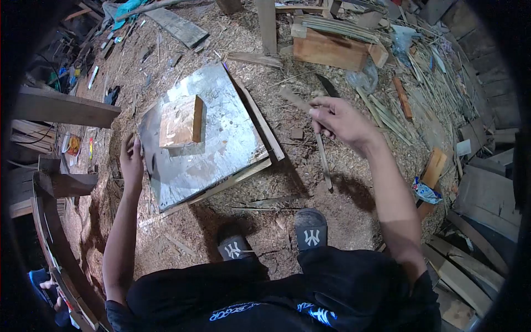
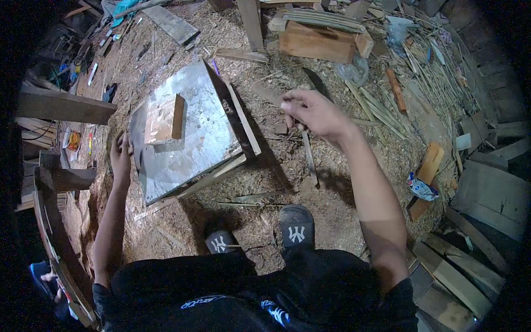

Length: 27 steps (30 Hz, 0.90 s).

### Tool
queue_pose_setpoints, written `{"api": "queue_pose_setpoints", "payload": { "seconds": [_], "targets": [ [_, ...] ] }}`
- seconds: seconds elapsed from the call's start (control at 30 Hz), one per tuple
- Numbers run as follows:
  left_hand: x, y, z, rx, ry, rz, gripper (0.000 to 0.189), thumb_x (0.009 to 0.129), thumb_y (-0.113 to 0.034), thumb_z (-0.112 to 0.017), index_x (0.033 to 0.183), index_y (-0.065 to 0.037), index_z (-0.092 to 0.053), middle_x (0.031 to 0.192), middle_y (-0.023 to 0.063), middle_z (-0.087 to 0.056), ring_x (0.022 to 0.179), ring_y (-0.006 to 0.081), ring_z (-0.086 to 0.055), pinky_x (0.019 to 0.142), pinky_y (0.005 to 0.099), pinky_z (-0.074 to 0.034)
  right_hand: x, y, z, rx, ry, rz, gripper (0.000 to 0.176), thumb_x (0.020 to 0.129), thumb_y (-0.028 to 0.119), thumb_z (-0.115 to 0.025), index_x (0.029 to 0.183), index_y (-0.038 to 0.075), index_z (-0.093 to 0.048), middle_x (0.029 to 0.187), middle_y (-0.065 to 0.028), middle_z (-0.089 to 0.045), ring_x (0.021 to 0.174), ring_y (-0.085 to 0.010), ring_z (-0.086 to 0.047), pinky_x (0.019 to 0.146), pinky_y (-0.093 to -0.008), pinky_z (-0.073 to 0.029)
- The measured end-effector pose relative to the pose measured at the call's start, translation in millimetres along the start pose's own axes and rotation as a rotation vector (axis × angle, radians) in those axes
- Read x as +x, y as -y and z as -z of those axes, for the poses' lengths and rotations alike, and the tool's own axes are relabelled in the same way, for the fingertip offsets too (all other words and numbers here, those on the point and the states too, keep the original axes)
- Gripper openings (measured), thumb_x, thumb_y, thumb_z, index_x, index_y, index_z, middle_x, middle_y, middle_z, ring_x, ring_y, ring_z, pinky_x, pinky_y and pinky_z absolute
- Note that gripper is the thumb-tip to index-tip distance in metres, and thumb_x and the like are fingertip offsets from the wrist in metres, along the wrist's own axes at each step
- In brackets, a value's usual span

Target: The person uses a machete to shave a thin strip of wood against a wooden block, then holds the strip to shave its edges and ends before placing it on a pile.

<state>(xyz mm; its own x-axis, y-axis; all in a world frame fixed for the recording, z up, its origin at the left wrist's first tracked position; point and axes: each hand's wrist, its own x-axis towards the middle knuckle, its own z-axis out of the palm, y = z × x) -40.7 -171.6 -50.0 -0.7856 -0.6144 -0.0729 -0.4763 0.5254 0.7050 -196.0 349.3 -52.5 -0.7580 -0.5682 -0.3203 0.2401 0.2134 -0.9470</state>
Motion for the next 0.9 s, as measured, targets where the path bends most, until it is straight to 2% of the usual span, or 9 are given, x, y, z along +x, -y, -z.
{"api": "queue_pose_setpoints", "payload": {
  "seconds": [0.07,0.1,0.27,0.33,0.4,0.53,0.7,0.77,0.9],
  "targets": [
    [-0.8,-17.1,-3.6,0.005,-0.108,-0.337,0.035,0.104,-0.027,-0.056,0.132,-0.006,-0.061,0.114,0.0088,-0.067,0.095,0.0146,-0.061,0.085,0.0300,-0.049,-3.9,12.8,-7.6,-0.039,-0.006,-0.104,0.018,0.102,0.019,-0.059,0.109,0.003,-0.061,0.077,0.0011,-0.064,0.062,-0.0049,-0.051,0.054,-0.0222,-0.041],
    [-5.1,-30.2,-6.2,-0.033,-0.099,-0.343,0.030,0.104,-0.025,-0.056,0.122,-0.004,-0.067,0.114,0.0080,-0.069,0.097,0.0134,-0.062,0.084,0.0293,-0.050,-5.3,17.4,-9.8,-0.033,-0.067,-0.124,0.022,0.098,0.019,-0.066,0.114,0.005,-0.068,0.074,0.0009,-0.065,0.061,-0.0051,-0.053,0.053,-0.0232,-0.042],
    [-31.1,-86.8,-26.3,-0.125,-0.038,-0.411,0.027,0.104,-0.020,-0.056,0.119,-0.001,-0.067,0.105,0.0080,-0.070,0.091,0.0123,-0.063,0.080,0.0297,-0.051,-2.7,30.8,2.0,-0.190,-0.117,0.034,0.025,0.094,0.021,-0.070,0.113,0.004,-0.075,0.073,-0.0029,-0.069,0.057,-0.0061,-0.056,0.050,-0.0241,-0.044],
    [-37.8,-111.2,-30.5,-0.224,0.230,-0.459,0.028,0.104,-0.018,-0.056,0.120,0.003,-0.066,0.097,0.0089,-0.069,0.087,0.0131,-0.065,0.080,0.0277,-0.052,-5.1,37.4,2.1,-0.150,-0.041,0.070,0.028,0.094,0.020,-0.071,0.115,0.001,-0.073,0.074,-0.0035,-0.069,0.057,-0.0067,-0.057,0.050,-0.0249,-0.045],
    [-52.5,-147.2,-41.8,-0.244,0.398,-0.495,0.027,0.103,-0.014,-0.056,0.122,0.004,-0.065,0.090,0.0085,-0.068,0.079,0.0119,-0.064,0.074,0.0274,-0.052,-10.6,48.8,-7.2,-0.116,-0.021,0.082,0.026,0.094,0.018,-0.071,0.113,0.000,-0.073,0.073,-0.0034,-0.068,0.057,-0.0071,-0.058,0.050,-0.0250,-0.046],
    [-67.1,-184.3,-66.9,-0.395,0.636,-0.373,0.033,0.100,-0.016,-0.063,0.127,0.002,-0.064,0.096,0.0089,-0.072,0.075,0.0093,-0.064,0.067,0.0255,-0.052,-12.3,59.5,-26.5,-0.028,0.014,0.101,0.020,0.094,0.013,-0.070,0.106,-0.002,-0.073,0.073,-0.0039,-0.068,0.058,-0.0080,-0.061,0.051,-0.0240,-0.048],
    [-77.7,-210.7,-77.1,-0.328,0.721,-0.325,0.032,0.099,-0.017,-0.064,0.125,0.002,-0.066,0.092,0.0078,-0.072,0.073,0.0089,-0.065,0.066,0.0249,-0.051,-7.1,62.3,-39.3,-0.109,0.088,0.107,0.016,0.092,0.011,-0.072,0.100,-0.003,-0.072,0.075,-0.0050,-0.069,0.058,-0.0082,-0.061,0.050,-0.0233,-0.048],
    [-79.7,-210.5,-81.2,-0.290,0.736,-0.313,0.026,0.097,-0.012,-0.066,0.117,0.004,-0.069,0.090,0.0080,-0.072,0.073,0.0103,-0.066,0.065,0.0254,-0.051,-5.7,58.6,-44.5,-0.107,0.091,0.110,0.016,0.091,0.011,-0.073,0.099,-0.002,-0.072,0.075,-0.0051,-0.069,0.058,-0.0081,-0.061,0.050,-0.0233,-0.047],
    [-74.5,-190.4,-91.1,-0.371,0.827,-0.323,0.028,0.094,-0.015,-0.071,0.112,0.006,-0.070,0.083,0.0092,-0.072,0.073,0.0110,-0.067,0.068,0.0267,-0.054,-7.3,51.7,-54.5,-0.081,0.115,0.137,0.015,0.090,0.012,-0.074,0.096,-0.001,-0.073,0.073,-0.0043,-0.069,0.057,-0.0076,-0.061,0.050,-0.0228,-0.047]
  ]
}}
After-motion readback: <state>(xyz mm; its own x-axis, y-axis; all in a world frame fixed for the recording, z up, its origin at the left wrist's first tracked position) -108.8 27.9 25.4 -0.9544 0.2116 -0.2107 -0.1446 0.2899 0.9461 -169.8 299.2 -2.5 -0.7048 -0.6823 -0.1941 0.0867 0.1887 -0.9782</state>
